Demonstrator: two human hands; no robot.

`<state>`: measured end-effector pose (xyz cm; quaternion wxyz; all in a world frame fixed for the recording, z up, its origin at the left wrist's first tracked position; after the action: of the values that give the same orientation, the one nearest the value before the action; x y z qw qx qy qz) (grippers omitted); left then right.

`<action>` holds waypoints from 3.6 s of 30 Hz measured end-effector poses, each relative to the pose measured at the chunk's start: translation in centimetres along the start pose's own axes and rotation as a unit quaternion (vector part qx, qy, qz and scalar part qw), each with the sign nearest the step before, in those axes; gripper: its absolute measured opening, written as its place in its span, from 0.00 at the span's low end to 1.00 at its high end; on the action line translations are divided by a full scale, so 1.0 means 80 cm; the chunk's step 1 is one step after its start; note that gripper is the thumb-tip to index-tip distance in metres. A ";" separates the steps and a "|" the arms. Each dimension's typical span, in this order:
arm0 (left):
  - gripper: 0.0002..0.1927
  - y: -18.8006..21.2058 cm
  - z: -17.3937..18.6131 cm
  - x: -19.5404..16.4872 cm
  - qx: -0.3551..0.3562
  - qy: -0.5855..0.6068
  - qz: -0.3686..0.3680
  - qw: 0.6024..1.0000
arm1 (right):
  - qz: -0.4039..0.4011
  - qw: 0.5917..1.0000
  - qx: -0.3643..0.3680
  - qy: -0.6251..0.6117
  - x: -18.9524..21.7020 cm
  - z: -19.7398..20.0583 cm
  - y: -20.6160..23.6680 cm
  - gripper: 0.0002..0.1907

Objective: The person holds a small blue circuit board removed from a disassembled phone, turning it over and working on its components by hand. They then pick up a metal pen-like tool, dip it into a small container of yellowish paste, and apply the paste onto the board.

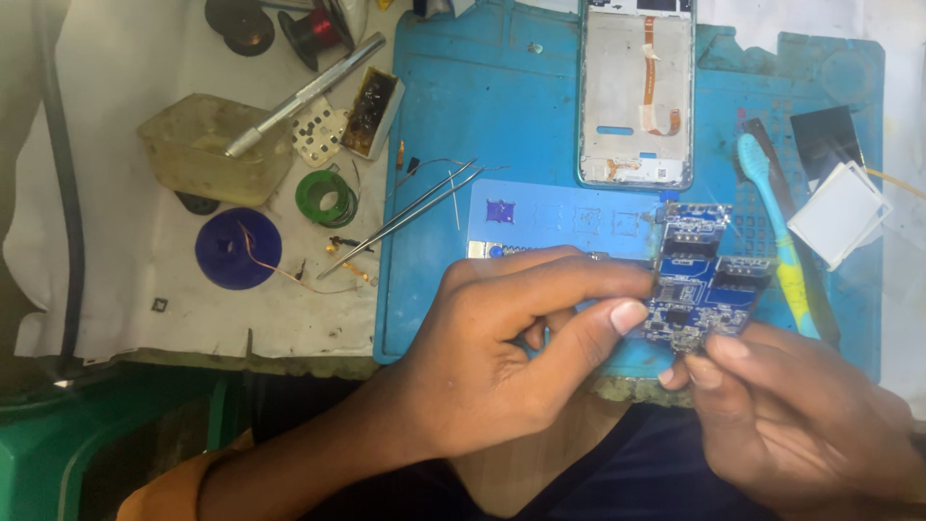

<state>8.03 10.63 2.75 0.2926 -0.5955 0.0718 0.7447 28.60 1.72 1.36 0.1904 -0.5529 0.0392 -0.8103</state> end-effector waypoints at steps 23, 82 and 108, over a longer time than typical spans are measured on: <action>0.26 0.006 -0.003 0.003 -0.010 0.023 -0.017 1.000 | 0.013 1.000 -0.022 0.017 0.004 -0.005 -0.001 0.29; 0.10 0.015 0.047 -0.027 0.107 -0.342 -0.164 0.919 | 0.191 0.976 0.106 -0.025 0.003 -0.068 0.090 0.20; 0.17 0.037 0.042 -0.011 0.119 -0.321 -0.214 0.915 | 0.007 0.984 -0.115 0.134 0.018 -0.095 0.020 0.16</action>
<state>3.72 9.44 3.79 0.5210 -0.2865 -0.0676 0.8012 21.69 -1.40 -0.74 0.1246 -0.4571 0.1609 -0.8658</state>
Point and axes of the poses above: each hand's wrist, its own y-axis away from the middle knuckle, its own z-axis out of the back of the hand, x = y × z, the point moved 7 cm from there along -y, towards the middle knuckle, and after that the axes turned 15 degrees about -y, right-handed, at the moved point
